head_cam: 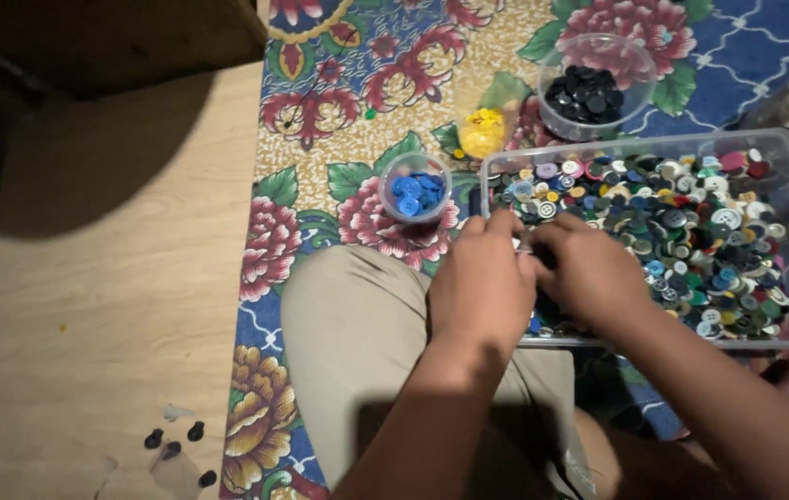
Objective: Sorting various colored and shaped buttons from a large central container into smaller individual cups based on their characteristics.
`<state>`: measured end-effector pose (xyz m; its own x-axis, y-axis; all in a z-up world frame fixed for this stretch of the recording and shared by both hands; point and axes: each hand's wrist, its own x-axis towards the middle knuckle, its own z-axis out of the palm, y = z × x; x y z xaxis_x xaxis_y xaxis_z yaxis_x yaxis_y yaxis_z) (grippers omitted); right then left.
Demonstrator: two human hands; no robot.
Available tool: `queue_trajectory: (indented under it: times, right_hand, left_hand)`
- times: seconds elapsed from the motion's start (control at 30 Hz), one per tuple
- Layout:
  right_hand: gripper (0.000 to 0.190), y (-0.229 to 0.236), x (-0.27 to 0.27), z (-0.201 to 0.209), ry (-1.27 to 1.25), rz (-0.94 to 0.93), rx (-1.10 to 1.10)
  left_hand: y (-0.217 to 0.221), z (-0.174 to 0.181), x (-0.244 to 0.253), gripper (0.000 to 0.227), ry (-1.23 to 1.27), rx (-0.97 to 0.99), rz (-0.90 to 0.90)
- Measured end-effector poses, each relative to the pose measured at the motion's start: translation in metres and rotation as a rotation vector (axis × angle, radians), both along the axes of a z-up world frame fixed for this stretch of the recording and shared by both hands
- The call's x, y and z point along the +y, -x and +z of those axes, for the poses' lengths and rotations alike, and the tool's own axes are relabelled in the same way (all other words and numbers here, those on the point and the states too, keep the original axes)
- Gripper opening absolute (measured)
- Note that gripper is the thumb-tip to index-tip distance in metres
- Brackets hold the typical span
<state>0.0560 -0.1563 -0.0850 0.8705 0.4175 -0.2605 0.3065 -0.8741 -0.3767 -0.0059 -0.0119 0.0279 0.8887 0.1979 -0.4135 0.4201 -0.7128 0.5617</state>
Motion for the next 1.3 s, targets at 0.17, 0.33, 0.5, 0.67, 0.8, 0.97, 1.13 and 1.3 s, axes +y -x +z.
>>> queue_trajectory:
  times: [0.17,0.33,0.5,0.67,0.8,0.97,1.13,1.3]
  right_hand:
    - [0.027,0.0,-0.019,0.04,-0.004,-0.208,0.064]
    - [0.03,-0.021,-0.057,0.052,0.021,-0.329,0.042]
    - [0.034,-0.027,-0.065,0.065,0.01,-0.225,-0.249]
    - [0.028,-0.003,-0.041,0.025,-0.058,-0.067,0.065]
    - [0.023,0.003,-0.031,0.018,0.0,0.0,0.032]
    - [0.021,-0.006,-0.046,0.033,-0.274,-0.232,0.256]
    - [0.026,-0.014,-0.064,0.044,-0.422,-0.428,0.522]
    - [0.02,-0.01,-0.064,0.05,-0.663,-0.43,0.682]
  left_hand:
    - [0.007,-0.022,-0.004,0.031,-0.075,-0.082,0.021]
    - [0.012,-0.037,-0.017,0.027,-0.12,-0.157,0.026]
    - [0.01,-0.039,-0.026,0.025,-0.132,-0.071,-0.067]
    - [0.006,-0.03,-0.03,0.024,-0.127,0.016,-0.052]
    - [0.007,-0.042,-0.025,0.016,-0.142,-0.038,-0.005]
    - [0.011,-0.037,-0.02,0.024,-0.124,-0.007,0.041]
    - [0.009,-0.018,-0.028,0.022,0.076,-0.005,0.11]
    - [0.002,-0.013,-0.036,0.025,0.252,-0.164,0.143]
